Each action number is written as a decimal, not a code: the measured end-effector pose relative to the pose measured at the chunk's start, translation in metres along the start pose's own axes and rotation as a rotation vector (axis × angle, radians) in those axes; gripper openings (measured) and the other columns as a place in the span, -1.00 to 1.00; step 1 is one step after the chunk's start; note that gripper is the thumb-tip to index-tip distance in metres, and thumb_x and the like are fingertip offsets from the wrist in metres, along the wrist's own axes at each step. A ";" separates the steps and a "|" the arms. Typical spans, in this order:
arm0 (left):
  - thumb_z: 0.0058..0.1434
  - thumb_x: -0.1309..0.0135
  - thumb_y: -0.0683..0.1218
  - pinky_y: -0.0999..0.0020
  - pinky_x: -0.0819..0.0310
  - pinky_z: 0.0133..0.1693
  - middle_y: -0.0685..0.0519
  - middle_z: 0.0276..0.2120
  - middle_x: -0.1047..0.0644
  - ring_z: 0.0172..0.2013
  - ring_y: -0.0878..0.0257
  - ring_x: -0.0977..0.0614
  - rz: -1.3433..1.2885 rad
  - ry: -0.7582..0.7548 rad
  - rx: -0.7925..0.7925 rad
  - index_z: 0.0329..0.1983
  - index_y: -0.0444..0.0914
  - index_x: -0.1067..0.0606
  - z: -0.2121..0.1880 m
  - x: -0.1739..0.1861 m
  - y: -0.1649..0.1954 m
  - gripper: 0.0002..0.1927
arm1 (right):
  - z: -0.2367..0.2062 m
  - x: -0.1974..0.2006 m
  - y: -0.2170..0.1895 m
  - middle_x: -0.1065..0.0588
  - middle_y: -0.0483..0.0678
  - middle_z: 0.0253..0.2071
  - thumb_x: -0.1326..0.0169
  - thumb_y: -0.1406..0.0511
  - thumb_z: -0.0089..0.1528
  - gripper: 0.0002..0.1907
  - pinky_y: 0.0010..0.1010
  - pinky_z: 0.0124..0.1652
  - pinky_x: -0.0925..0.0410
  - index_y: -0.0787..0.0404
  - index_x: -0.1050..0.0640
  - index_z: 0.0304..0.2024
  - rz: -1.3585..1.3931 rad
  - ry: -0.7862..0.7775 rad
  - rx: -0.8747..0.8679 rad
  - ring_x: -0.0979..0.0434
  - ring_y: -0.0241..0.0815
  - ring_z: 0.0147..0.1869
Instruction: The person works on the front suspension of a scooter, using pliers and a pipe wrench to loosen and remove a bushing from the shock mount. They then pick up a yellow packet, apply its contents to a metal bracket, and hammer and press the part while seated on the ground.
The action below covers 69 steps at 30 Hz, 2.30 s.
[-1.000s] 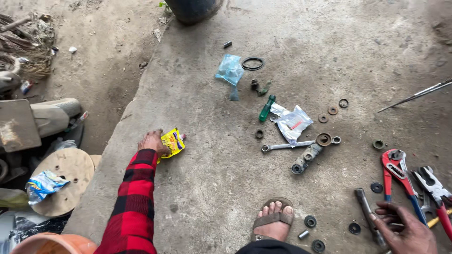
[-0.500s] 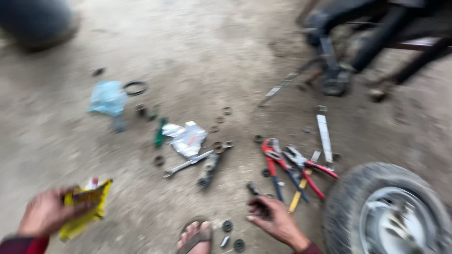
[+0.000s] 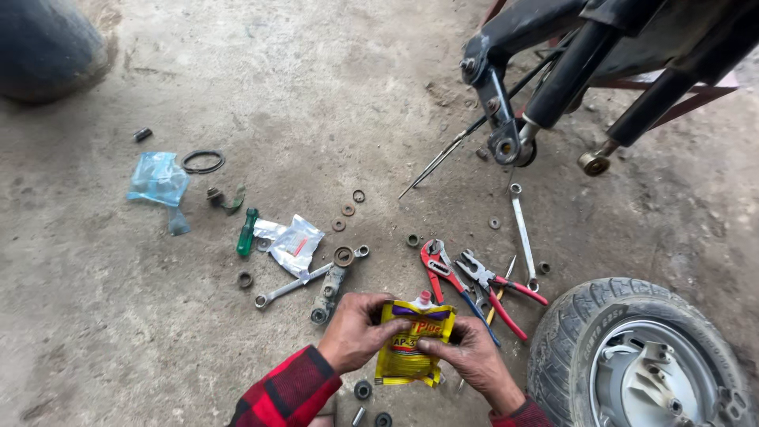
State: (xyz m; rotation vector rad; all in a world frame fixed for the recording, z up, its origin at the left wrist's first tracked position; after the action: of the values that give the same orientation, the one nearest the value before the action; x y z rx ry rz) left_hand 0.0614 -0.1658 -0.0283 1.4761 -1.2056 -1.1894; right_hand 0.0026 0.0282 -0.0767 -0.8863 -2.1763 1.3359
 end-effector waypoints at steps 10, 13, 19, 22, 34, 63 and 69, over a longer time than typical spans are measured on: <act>0.13 -0.27 -0.17 0.44 -0.55 -0.34 0.03 -0.51 -0.67 -0.46 0.45 -0.62 0.216 -0.008 0.012 -0.25 -0.29 -0.69 -0.003 -0.005 -0.008 -0.85 | -0.006 0.010 0.006 -0.68 -0.05 -0.26 -0.32 0.45 0.11 -0.77 -0.45 -0.16 -0.51 0.37 -0.70 -0.15 0.035 0.106 0.132 -0.66 -0.32 -0.20; 0.13 -0.25 -0.18 0.44 -0.56 -0.32 0.04 -0.49 -0.68 -0.44 0.47 -0.62 0.174 0.000 0.031 -0.25 -0.29 -0.69 -0.003 -0.004 -0.014 -0.86 | -0.002 0.002 0.010 -0.69 -0.04 -0.29 -0.33 0.47 0.10 -0.77 -0.45 -0.18 -0.50 0.37 -0.72 -0.17 0.028 0.125 0.103 -0.65 -0.31 -0.22; 0.14 -0.26 -0.18 0.43 -0.55 -0.33 0.00 -0.47 -0.66 -0.44 0.46 -0.64 0.238 0.005 -0.019 -0.23 -0.30 -0.67 -0.005 0.002 -0.020 -0.85 | 0.003 0.000 -0.006 -0.67 -0.12 -0.26 -0.33 0.43 0.06 -0.68 -0.50 -0.17 -0.50 0.29 -0.67 -0.11 -0.111 0.154 0.132 -0.65 -0.36 -0.20; 0.15 -0.28 -0.17 0.38 -0.54 -0.35 -0.04 -0.51 -0.66 -0.44 0.39 -0.61 0.199 -0.025 0.023 -0.24 -0.30 -0.67 -0.005 0.004 -0.023 -0.86 | 0.005 0.001 -0.014 -0.67 -0.12 -0.25 -0.35 0.44 0.04 -0.67 -0.51 -0.15 -0.49 0.30 -0.67 -0.12 -0.149 0.136 0.195 -0.64 -0.35 -0.17; 0.09 -0.30 -0.14 0.35 -0.62 -0.22 -0.07 -0.34 -0.69 -0.31 0.21 -0.77 0.300 -0.015 0.018 -0.18 -0.25 -0.67 -0.019 0.002 -0.029 -0.78 | 0.008 -0.015 0.028 -0.68 -0.07 -0.31 -0.33 0.45 0.08 -0.78 -0.50 -0.22 -0.52 0.34 -0.70 -0.20 -0.028 0.084 0.063 -0.64 -0.38 -0.25; 0.15 -0.26 -0.20 0.43 -0.59 -0.25 0.02 -0.41 -0.69 -0.34 0.45 -0.65 0.131 0.011 0.080 -0.16 -0.32 -0.66 -0.023 0.000 -0.048 -0.82 | -0.004 -0.032 -0.049 -0.59 -0.08 -0.02 -0.36 0.42 0.03 -0.44 -0.41 0.07 -0.49 0.20 -0.56 0.10 -0.210 0.076 0.326 -0.61 -0.28 0.04; 0.16 -0.25 -0.19 0.43 -0.58 -0.27 0.03 -0.43 -0.68 -0.35 0.45 -0.64 0.114 0.000 0.128 -0.19 -0.32 -0.66 -0.024 0.001 -0.056 -0.84 | -0.004 -0.032 -0.039 -0.56 -0.06 -0.02 -0.32 0.45 0.08 -0.53 -0.40 0.08 -0.47 0.24 -0.58 0.06 -0.132 0.039 0.289 -0.61 -0.27 0.06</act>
State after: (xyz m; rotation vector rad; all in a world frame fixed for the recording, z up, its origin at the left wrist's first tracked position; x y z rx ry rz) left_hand 0.0943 -0.1570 -0.0794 1.4797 -1.3691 -1.0529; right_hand 0.0165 -0.0053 -0.0415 -0.6410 -1.9122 1.5036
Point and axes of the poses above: each hand's wrist, its own z-axis towards the middle knuckle, its own x-axis out of the back of the hand, y = z × x, the point moved 7 cm from there along z, towards the middle knuckle
